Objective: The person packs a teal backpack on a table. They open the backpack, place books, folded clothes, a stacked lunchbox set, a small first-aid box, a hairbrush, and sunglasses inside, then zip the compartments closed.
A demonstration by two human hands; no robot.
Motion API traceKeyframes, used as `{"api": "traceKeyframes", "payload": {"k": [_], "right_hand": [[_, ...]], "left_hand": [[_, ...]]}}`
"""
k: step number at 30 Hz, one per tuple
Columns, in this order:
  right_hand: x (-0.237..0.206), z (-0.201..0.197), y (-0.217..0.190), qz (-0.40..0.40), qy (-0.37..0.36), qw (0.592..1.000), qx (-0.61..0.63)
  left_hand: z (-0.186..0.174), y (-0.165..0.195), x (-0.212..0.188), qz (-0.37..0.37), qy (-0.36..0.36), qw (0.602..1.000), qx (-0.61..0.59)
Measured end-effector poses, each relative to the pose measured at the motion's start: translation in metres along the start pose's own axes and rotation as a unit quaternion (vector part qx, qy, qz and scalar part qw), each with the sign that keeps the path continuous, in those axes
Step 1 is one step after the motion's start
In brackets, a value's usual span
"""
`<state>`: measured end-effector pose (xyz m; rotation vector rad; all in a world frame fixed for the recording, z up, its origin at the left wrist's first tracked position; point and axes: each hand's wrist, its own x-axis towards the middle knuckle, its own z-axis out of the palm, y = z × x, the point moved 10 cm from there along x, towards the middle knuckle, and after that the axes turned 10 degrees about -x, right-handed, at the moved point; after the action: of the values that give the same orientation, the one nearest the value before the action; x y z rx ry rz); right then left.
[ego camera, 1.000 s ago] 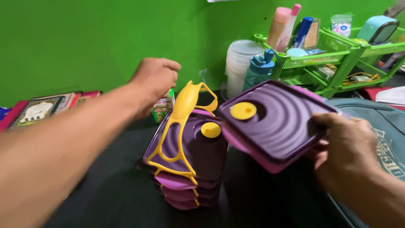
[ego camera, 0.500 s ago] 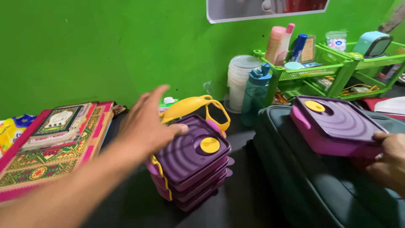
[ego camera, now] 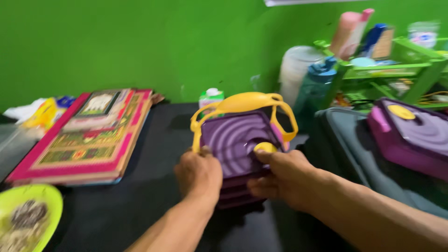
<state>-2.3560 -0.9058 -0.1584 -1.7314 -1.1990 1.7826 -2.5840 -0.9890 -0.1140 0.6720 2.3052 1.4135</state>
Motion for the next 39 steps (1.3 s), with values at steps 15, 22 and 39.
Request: {"api": "traceKeyframes", "payload": {"k": [15, 22, 39], "right_hand": [[0.029, 0.001, -0.016, -0.061, 0.046, 0.997, -0.025], [0.019, -0.021, -0.026, -0.065, -0.071, 0.991, -0.097], [-0.012, -0.059, -0.039, -0.080, 0.055, 0.969, -0.227]], "left_hand": [[-0.008, -0.025, 0.035, 0.051, -0.087, 0.994, -0.048], [0.002, -0.044, 0.077, -0.073, -0.205, 0.948, -0.233], [0.170, 0.083, 0.074, 0.213, -0.461, 0.852, 0.125]]}}
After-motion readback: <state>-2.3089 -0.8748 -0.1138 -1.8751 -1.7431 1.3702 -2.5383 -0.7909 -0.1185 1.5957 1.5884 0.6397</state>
